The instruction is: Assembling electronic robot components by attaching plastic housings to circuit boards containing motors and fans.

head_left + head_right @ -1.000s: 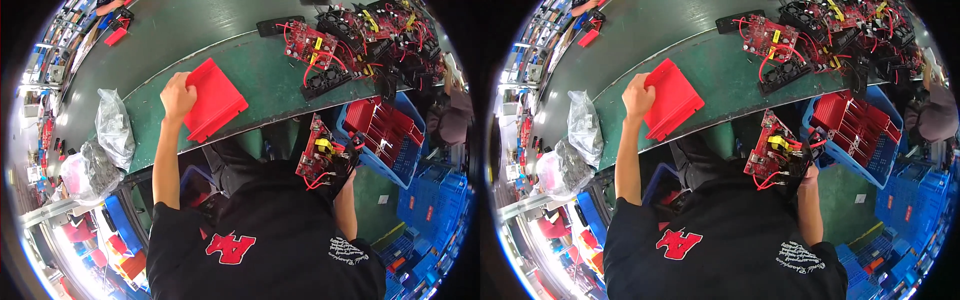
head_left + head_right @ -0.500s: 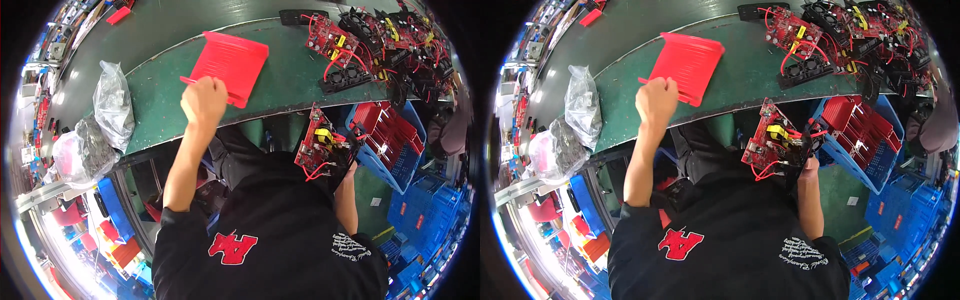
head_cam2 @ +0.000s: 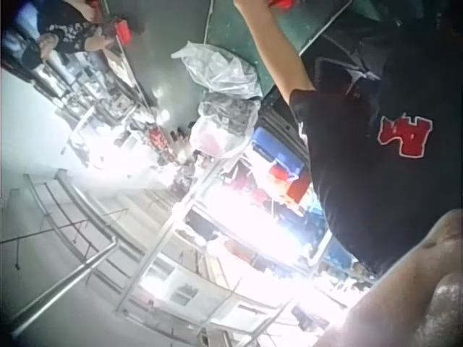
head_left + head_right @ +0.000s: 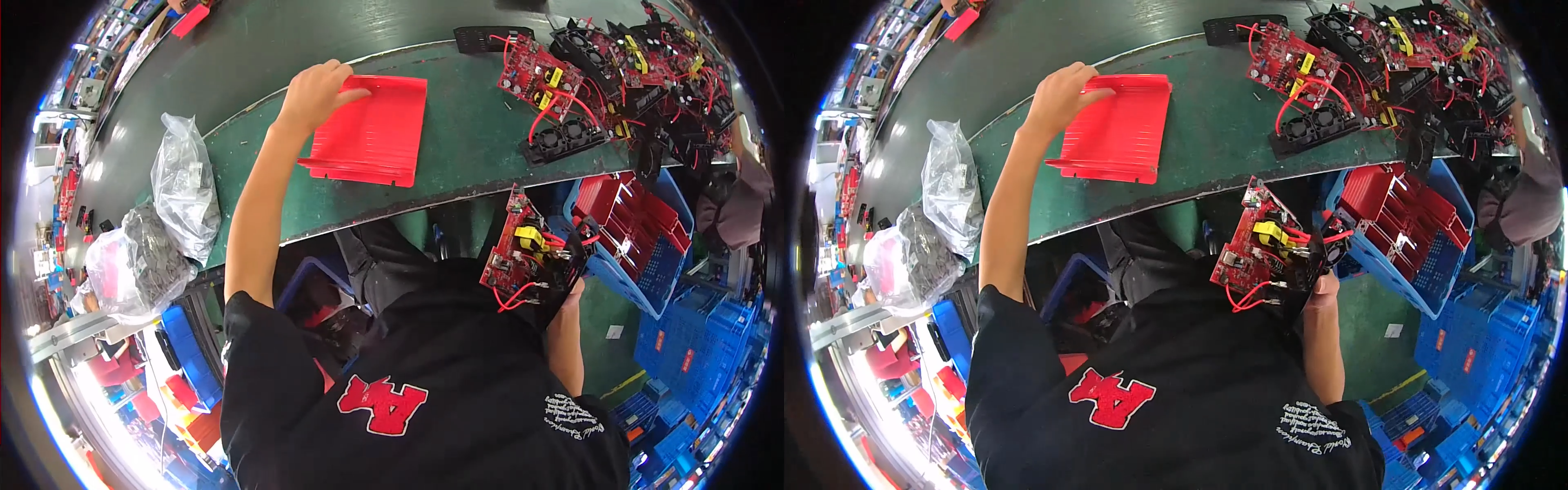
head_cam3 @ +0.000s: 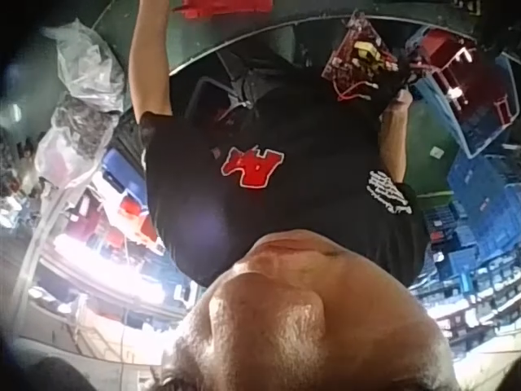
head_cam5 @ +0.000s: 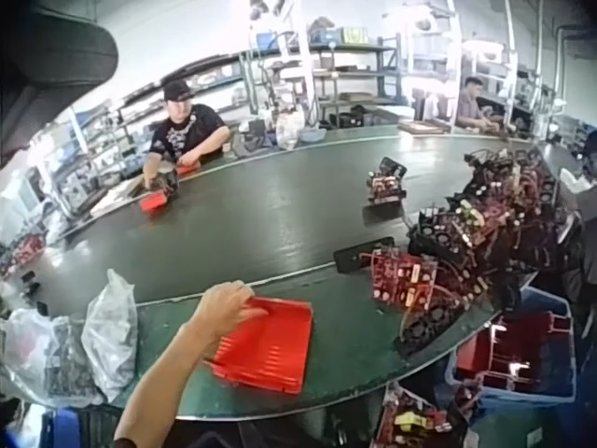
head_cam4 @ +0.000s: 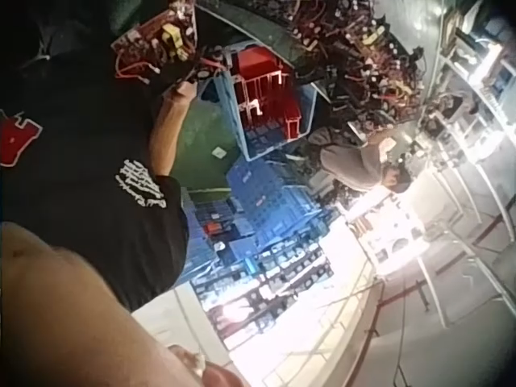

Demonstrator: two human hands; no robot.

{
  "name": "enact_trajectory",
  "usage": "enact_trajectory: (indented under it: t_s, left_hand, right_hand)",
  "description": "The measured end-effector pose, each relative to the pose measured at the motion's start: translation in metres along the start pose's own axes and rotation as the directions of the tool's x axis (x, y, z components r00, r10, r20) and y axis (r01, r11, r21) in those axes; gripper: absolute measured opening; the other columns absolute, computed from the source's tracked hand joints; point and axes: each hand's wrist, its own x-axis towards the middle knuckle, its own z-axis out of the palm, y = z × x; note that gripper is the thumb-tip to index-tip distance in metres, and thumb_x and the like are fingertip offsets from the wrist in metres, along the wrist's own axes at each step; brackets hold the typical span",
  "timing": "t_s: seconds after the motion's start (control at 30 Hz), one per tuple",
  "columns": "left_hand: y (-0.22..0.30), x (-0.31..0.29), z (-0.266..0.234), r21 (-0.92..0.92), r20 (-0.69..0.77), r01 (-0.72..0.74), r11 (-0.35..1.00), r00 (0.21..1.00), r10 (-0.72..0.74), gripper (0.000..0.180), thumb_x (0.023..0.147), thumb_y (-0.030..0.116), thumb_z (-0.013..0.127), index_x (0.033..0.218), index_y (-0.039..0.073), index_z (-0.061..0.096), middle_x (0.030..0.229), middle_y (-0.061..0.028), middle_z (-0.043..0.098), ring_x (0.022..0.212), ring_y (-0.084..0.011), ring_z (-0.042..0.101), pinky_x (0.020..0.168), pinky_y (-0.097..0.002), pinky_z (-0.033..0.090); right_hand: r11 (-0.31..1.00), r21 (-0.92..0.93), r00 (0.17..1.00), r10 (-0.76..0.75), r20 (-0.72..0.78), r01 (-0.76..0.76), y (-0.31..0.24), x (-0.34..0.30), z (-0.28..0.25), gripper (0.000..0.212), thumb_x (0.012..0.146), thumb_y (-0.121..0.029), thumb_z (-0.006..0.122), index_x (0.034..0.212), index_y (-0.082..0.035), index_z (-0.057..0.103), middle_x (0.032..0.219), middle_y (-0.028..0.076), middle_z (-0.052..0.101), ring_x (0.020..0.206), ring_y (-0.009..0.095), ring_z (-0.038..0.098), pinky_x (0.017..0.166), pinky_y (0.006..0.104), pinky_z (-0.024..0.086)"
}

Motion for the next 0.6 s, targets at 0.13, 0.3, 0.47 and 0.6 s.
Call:
enact_trajectory:
  t_s: [0.13, 0.3, 0.47, 0.6]
  left_hand:
    - [-0.013, -0.004, -0.003, -0.086, 0.022, -0.055, 0.995, 0.998, 0.057, 0.021, 0.089, 0.026, 0.063, 0.1, 0.008, 0.063, 0.097, -0.0094, 0.063, 0.092, -0.0351, 0.061, 0.079, -0.0432, 0.05]
    - [0.013, -0.018, -0.017, 0.008, -0.211, -0.205, 0.979, 0.956, 0.202, 0.017, 0.092, 0.022, 0.06, 0.098, 0.007, 0.062, 0.096, -0.0099, 0.064, 0.088, -0.0361, 0.062, 0.078, -0.0442, 0.05]
    - [0.096, -0.071, -0.03, -0.288, -0.07, 0.045, 0.957, 0.995, -0.067, 0.024, 0.092, 0.02, 0.061, 0.08, -0.001, 0.056, 0.079, -0.0179, 0.058, 0.074, -0.0356, 0.057, 0.067, -0.0446, 0.043]
    - [0.102, -0.105, -0.013, -0.35, -0.192, 0.076, 0.934, 0.97, -0.151, 0.025, 0.084, 0.009, 0.062, 0.065, 0.002, 0.049, 0.062, -0.0145, 0.048, 0.055, -0.0314, 0.048, 0.053, -0.0419, 0.036]
  right_hand:
    - [1.0, 0.014, 1.0, 0.003, -0.003, -0.003, 0.002, -0.004, -0.001, 0.102, 0.052, -0.019, 0.089, 0.139, 0.003, 0.041, 0.128, 0.018, 0.059, 0.118, 0.033, 0.057, 0.104, 0.0445, 0.044]
    - [0.999, 0.005, 0.999, 0.048, 0.005, -0.048, 0.004, 0.001, 0.026, 0.094, 0.055, -0.018, 0.088, 0.137, 0.001, 0.045, 0.125, 0.016, 0.059, 0.116, 0.032, 0.058, 0.103, 0.0461, 0.045]
    - [0.954, -0.291, 0.997, -0.071, 0.001, 0.068, 0.002, 0.016, 0.052, 0.077, 0.06, -0.02, 0.087, 0.127, -0.003, 0.053, 0.12, 0.013, 0.059, 0.113, 0.028, 0.056, 0.1, 0.0429, 0.044]
    - [0.917, -0.385, 0.992, -0.123, -0.027, 0.103, 0.009, 0.044, 0.082, 0.068, 0.058, -0.007, 0.078, 0.122, 0.0, 0.054, 0.112, 0.006, 0.059, 0.111, 0.021, 0.056, 0.099, 0.0356, 0.043]
